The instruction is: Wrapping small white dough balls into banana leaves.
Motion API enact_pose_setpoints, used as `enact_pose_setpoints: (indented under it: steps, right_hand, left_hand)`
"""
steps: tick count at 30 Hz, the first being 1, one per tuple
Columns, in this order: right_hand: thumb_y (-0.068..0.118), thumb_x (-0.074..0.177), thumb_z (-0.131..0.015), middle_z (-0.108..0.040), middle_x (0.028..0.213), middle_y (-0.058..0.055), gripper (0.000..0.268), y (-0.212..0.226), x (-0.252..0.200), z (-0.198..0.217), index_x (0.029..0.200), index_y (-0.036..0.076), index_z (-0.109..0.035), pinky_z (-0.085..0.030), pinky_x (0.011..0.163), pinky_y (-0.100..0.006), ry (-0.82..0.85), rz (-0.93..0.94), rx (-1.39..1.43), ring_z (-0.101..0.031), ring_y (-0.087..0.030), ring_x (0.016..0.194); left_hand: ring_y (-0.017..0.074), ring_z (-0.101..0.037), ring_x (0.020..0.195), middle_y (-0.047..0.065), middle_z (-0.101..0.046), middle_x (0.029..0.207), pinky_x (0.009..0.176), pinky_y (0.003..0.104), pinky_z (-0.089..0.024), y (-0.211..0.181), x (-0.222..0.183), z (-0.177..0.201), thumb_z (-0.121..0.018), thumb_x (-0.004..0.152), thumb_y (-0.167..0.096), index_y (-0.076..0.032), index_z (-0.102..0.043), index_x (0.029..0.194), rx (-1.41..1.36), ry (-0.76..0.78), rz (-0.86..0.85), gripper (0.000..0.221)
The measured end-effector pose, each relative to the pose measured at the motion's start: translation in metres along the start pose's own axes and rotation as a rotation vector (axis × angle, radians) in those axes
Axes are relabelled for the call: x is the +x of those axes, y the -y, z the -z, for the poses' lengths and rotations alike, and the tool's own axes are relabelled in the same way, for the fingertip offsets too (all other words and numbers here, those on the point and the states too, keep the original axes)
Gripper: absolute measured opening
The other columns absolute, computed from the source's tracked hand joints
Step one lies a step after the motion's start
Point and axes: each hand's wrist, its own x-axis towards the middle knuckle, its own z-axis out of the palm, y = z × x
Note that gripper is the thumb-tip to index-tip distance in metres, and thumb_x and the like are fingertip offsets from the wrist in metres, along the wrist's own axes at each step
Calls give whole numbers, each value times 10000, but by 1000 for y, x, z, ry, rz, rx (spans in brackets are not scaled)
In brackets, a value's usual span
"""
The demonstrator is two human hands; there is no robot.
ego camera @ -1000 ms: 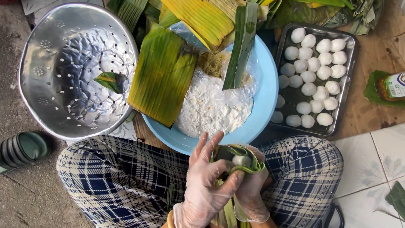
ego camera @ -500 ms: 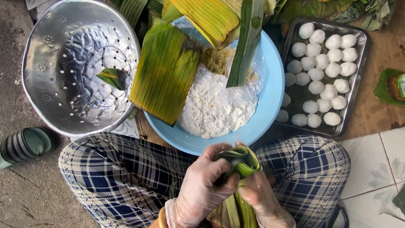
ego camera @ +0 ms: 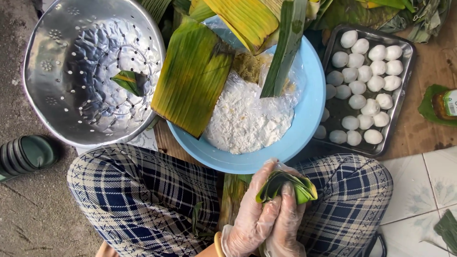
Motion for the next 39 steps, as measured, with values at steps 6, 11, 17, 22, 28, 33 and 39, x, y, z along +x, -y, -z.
enact_pose_setpoints:
  steps: [6,11,17,22,28,33,39]
  right_hand:
    - [191,966,-511,-680,1181,-127,333,3,6,-3,1241,17,-583,-570,875,-337,-31,27,-237,-695,-216,1001]
    - [213,976,-520,-667,1238,-111,394,-13,10,5,1329,41,-545,-560,946,-342,-7,-41,-227,-689,-219,1058]
    - [267,1048,-413,-665,1201,-102,377,-15,10,-6,1300,47,-589,-485,1004,-339,-121,-184,-189,-646,-208,1094]
    - [292,983,-520,-673,1167,-110,401,1,3,-21,1271,30,-611,-507,923,-372,-92,-146,-60,-649,-217,1030]
    - [297,993,-433,-597,1323,-106,508,-67,14,35,1443,63,-460,-489,941,-298,54,90,-1089,-631,-176,1121]
    - [302,987,-391,-604,1369,-136,488,-11,-2,-7,1402,89,-533,-391,1120,-463,-105,-134,-249,-593,-266,1202]
    - [425,1039,-289,-540,1420,-170,576,32,-7,-40,1414,20,-452,-445,1113,-377,176,103,-339,-569,-266,1269]
  left_hand:
    - [320,-594,1308,196,-534,1472,1195,446,-462,20,-3,1,-429,1133,-237,-125,-369,1562,10,-39,-193,447]
    - [402,-405,1543,219,-388,1638,1278,486,-345,24,-4,21,-410,1082,-431,-138,-582,1404,212,43,-122,468]
    - [325,-165,1624,169,-167,1738,1316,472,-148,6,-6,30,-371,1088,-499,-204,-474,1498,52,119,47,516]
    - [360,-75,1636,203,-170,1727,1308,553,-117,3,-9,28,-373,1097,-472,-151,-498,1470,-139,84,9,508]
    - [345,-142,1644,18,-417,1609,1354,529,-134,8,-9,20,-400,1124,-392,-187,-510,1452,-103,-24,-56,402]
    - [390,-319,1489,188,-254,1656,1180,592,-321,7,-7,14,-566,979,-505,-116,-245,1573,-214,-208,130,779]
    - [250,-593,1131,180,-583,1312,1032,386,-476,-7,-2,17,-599,915,-527,7,-269,1573,-386,-157,269,909]
